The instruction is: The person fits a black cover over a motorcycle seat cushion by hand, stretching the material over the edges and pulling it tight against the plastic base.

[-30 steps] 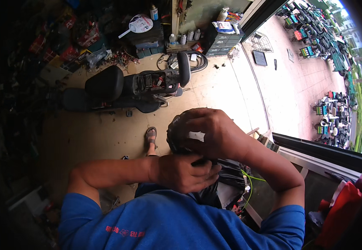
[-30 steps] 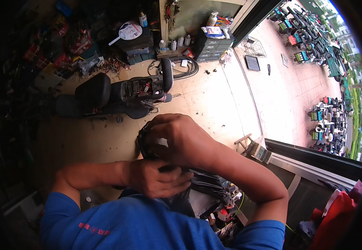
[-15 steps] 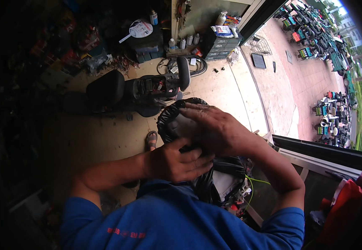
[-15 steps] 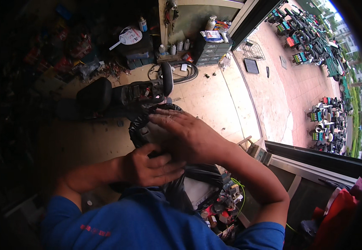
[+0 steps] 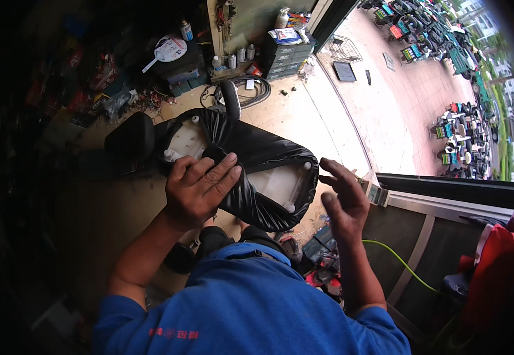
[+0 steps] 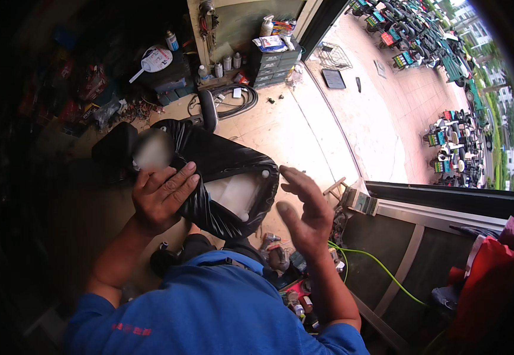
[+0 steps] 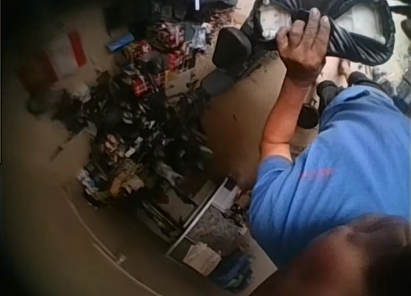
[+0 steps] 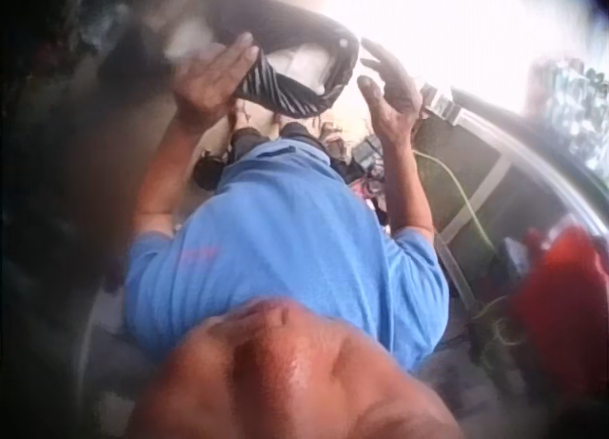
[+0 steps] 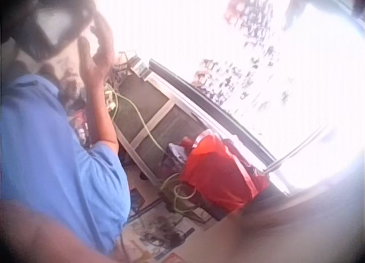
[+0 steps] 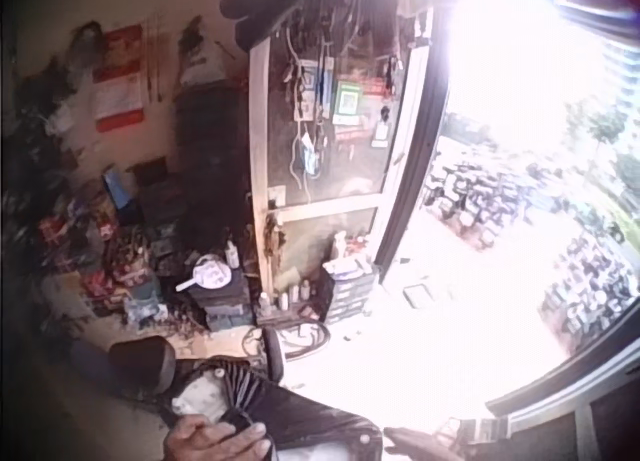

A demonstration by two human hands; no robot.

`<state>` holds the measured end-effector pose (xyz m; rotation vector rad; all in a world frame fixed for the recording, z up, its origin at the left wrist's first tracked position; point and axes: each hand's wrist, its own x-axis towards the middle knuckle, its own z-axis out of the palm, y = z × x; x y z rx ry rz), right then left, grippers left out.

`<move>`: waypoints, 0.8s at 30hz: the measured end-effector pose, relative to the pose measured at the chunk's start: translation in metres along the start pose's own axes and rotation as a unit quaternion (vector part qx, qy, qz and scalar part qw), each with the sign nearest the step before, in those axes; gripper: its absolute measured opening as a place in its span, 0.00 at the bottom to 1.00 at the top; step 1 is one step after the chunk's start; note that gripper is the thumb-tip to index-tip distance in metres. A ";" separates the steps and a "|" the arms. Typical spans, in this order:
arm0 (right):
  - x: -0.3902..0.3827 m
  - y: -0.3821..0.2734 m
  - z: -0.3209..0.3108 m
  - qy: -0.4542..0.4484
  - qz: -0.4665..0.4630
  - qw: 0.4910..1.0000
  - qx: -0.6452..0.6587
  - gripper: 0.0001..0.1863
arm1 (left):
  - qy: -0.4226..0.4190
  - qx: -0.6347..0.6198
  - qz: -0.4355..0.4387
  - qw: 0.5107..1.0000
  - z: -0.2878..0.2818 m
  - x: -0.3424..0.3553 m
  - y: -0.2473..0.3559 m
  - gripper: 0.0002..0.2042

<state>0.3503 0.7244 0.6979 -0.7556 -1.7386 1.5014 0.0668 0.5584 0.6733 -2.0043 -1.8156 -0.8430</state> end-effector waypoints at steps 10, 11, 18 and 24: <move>-0.011 -0.033 0.007 -0.073 -0.213 0.926 -0.302 0.29 | -0.010 0.013 0.006 1.000 0.004 0.016 0.013 0.17; -0.012 -0.030 0.006 -0.075 -0.215 0.925 -0.305 0.29 | -0.013 0.015 0.008 1.000 0.004 0.016 0.015 0.17; -0.023 -0.024 0.008 -0.065 -0.227 0.916 -0.325 0.29 | -0.024 0.020 -0.012 0.999 0.006 0.011 0.026 0.18; -0.029 -0.042 0.027 -0.071 -0.152 0.895 -0.413 0.27 | -0.039 0.044 -0.010 0.998 0.005 0.010 0.032 0.20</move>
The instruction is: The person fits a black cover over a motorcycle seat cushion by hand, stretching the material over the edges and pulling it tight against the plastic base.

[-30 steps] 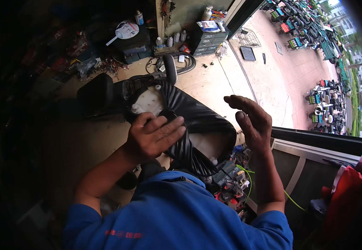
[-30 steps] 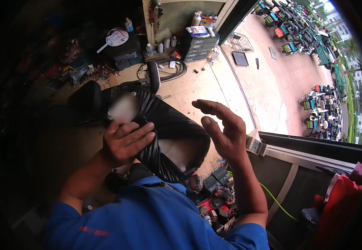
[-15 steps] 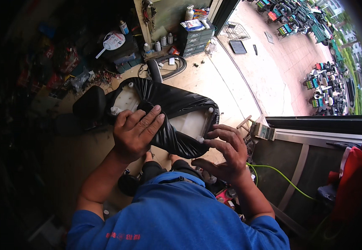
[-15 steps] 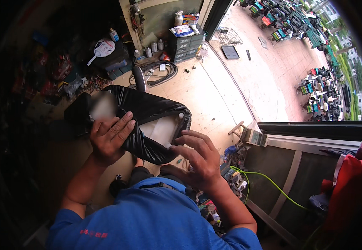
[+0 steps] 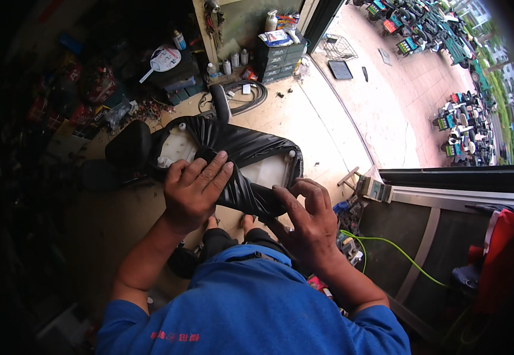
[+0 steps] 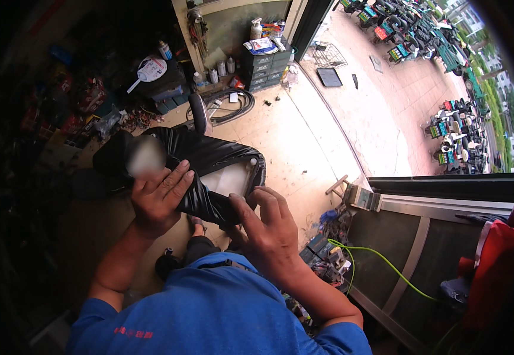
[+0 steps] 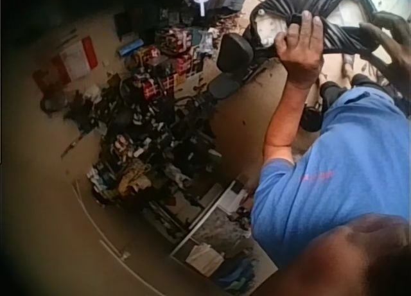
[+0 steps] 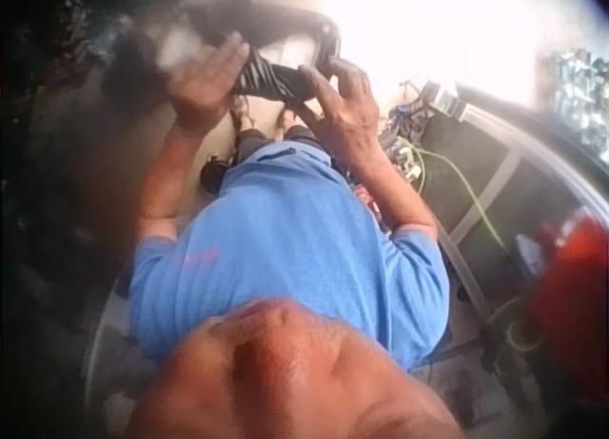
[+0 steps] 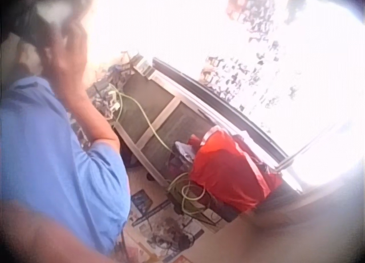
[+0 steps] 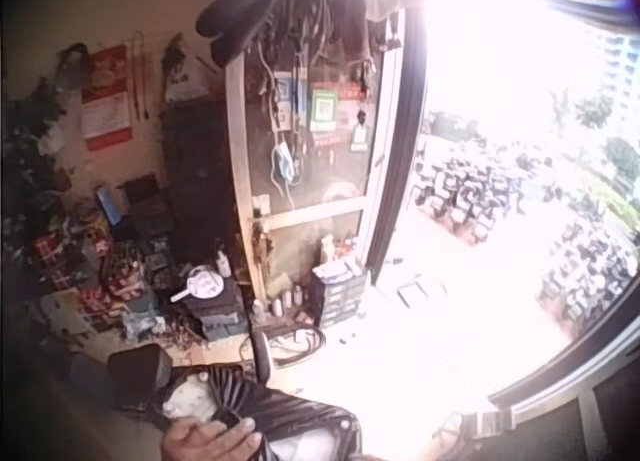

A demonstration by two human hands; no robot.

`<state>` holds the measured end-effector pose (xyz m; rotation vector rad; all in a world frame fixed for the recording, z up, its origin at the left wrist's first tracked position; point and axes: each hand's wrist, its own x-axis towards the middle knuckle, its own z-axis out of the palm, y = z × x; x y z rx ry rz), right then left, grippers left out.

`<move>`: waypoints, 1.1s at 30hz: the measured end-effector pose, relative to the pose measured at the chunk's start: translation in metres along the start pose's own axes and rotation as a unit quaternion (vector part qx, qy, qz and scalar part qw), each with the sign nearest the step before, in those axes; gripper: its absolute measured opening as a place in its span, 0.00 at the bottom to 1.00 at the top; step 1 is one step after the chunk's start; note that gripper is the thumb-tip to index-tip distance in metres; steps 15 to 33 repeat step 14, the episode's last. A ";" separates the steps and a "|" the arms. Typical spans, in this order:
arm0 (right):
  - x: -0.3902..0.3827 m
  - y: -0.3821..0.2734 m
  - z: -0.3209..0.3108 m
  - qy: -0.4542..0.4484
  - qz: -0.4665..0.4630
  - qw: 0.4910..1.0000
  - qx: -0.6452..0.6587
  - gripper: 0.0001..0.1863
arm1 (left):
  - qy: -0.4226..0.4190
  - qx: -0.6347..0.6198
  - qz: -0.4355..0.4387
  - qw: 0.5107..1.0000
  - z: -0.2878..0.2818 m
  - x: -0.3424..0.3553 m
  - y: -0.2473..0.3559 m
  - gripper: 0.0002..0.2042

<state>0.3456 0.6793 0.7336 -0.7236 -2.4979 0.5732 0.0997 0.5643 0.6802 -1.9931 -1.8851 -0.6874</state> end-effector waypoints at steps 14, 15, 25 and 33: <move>-0.002 0.022 0.011 -0.024 0.029 0.992 0.124 0.29 | -0.010 -0.017 -0.073 0.997 0.017 -0.022 0.016 0.22; -0.002 0.022 0.011 -0.024 0.029 0.992 0.124 0.29 | -0.010 -0.017 -0.073 0.997 0.017 -0.022 0.016 0.22; -0.002 0.022 0.011 -0.024 0.029 0.992 0.124 0.29 | -0.010 -0.017 -0.073 0.997 0.017 -0.022 0.016 0.22; -0.002 0.022 0.011 -0.024 0.029 0.992 0.124 0.29 | -0.010 -0.017 -0.073 0.997 0.017 -0.022 0.016 0.22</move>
